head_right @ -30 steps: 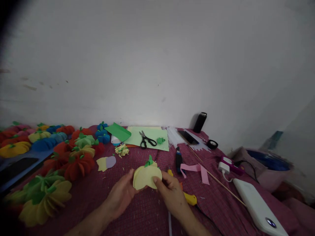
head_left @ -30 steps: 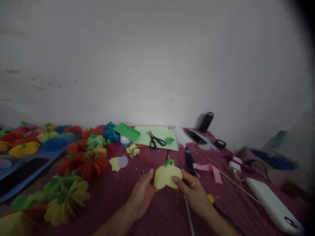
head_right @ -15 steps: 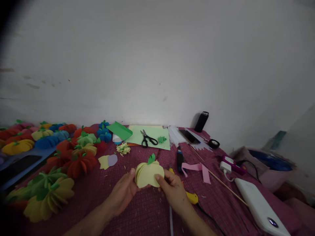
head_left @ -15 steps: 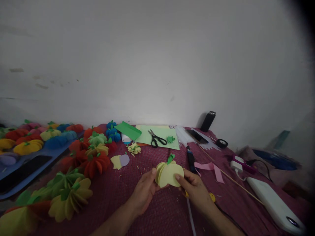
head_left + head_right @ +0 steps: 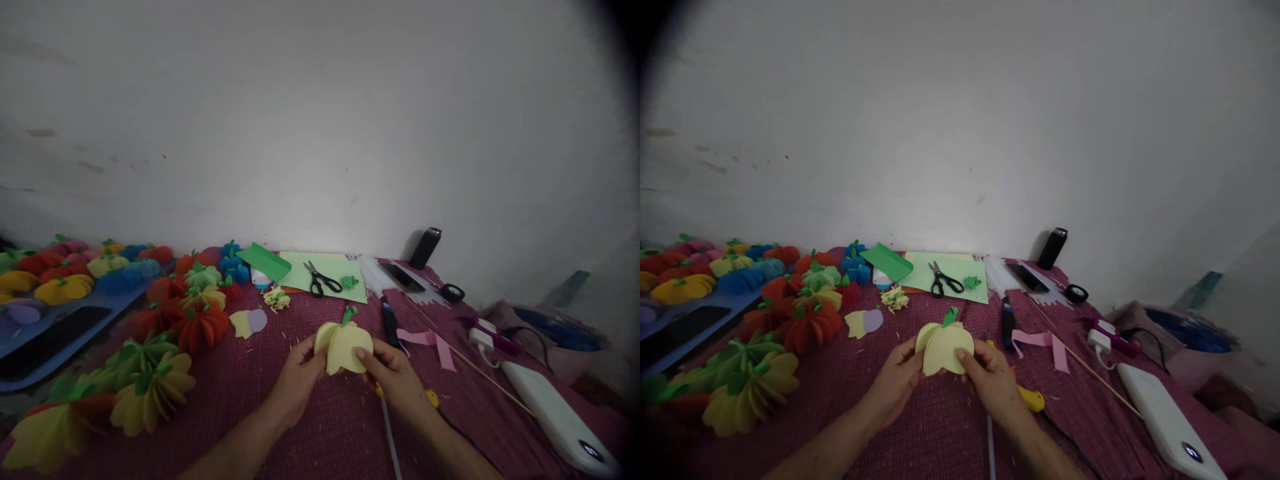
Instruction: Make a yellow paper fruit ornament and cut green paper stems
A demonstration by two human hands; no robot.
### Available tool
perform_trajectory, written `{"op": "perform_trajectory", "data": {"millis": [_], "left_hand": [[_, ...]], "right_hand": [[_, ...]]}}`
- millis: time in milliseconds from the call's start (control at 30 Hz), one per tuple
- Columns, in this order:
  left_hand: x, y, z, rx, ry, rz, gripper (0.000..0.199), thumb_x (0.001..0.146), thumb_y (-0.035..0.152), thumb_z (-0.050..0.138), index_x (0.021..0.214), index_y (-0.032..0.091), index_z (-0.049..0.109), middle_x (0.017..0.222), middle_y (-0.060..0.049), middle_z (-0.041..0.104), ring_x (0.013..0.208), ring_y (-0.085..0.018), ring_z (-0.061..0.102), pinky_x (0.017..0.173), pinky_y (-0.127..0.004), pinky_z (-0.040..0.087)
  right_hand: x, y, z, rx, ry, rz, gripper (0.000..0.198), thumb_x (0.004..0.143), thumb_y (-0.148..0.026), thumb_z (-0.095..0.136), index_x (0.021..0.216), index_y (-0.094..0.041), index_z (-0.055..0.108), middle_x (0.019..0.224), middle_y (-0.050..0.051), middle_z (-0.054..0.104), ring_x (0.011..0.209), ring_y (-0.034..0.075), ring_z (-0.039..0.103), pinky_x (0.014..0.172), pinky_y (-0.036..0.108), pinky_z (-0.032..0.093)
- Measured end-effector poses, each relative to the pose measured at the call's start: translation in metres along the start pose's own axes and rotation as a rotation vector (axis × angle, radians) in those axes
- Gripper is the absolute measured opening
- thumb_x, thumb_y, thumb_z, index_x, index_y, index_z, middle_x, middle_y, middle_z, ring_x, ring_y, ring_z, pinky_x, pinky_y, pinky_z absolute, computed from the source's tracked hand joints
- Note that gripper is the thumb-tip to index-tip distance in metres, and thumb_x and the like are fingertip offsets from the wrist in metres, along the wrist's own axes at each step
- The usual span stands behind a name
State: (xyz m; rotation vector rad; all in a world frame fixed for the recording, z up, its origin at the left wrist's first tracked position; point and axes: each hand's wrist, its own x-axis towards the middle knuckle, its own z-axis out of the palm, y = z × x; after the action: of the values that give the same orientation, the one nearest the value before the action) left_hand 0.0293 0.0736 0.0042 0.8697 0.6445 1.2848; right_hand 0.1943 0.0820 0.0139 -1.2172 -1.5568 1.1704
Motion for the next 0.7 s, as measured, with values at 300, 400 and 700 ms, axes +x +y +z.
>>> {"op": "perform_trajectory", "data": {"millis": [300,400,700], "left_hand": [[0.004,-0.005,-0.005,0.163,0.111,0.021,0.029,0.066,0.031,0.072,0.087,0.011,0.07,0.082,-0.007,0.07,0.071,-0.018,0.061,0.07,-0.029,0.048],[0.005,-0.004,-0.005,0.214,0.177,0.02,0.028,0.061,0.028,0.075,0.083,0.012,0.071,0.078,-0.005,0.071,0.069,-0.019,0.062,0.067,-0.029,0.048],[0.005,-0.005,-0.007,0.269,0.221,0.111,0.028,0.06,0.026,0.074,0.082,0.01,0.07,0.079,-0.008,0.071,0.07,-0.02,0.062,0.068,-0.029,0.049]], "right_hand": [[-0.01,-0.022,0.009,-0.232,-0.113,-0.199,0.027,0.085,-0.042,0.047,0.095,-0.02,0.06,0.075,0.0,0.058,0.069,0.016,0.05,0.06,0.024,0.04],[-0.011,-0.024,0.013,-0.368,-0.09,-0.228,0.023,0.081,-0.038,0.055,0.095,-0.019,0.059,0.079,0.001,0.06,0.068,0.016,0.05,0.06,0.025,0.039],[-0.004,-0.015,0.009,-0.463,0.101,-0.222,0.019,0.081,-0.036,0.054,0.087,-0.018,0.059,0.072,0.001,0.058,0.063,0.015,0.051,0.057,0.025,0.04]]}}
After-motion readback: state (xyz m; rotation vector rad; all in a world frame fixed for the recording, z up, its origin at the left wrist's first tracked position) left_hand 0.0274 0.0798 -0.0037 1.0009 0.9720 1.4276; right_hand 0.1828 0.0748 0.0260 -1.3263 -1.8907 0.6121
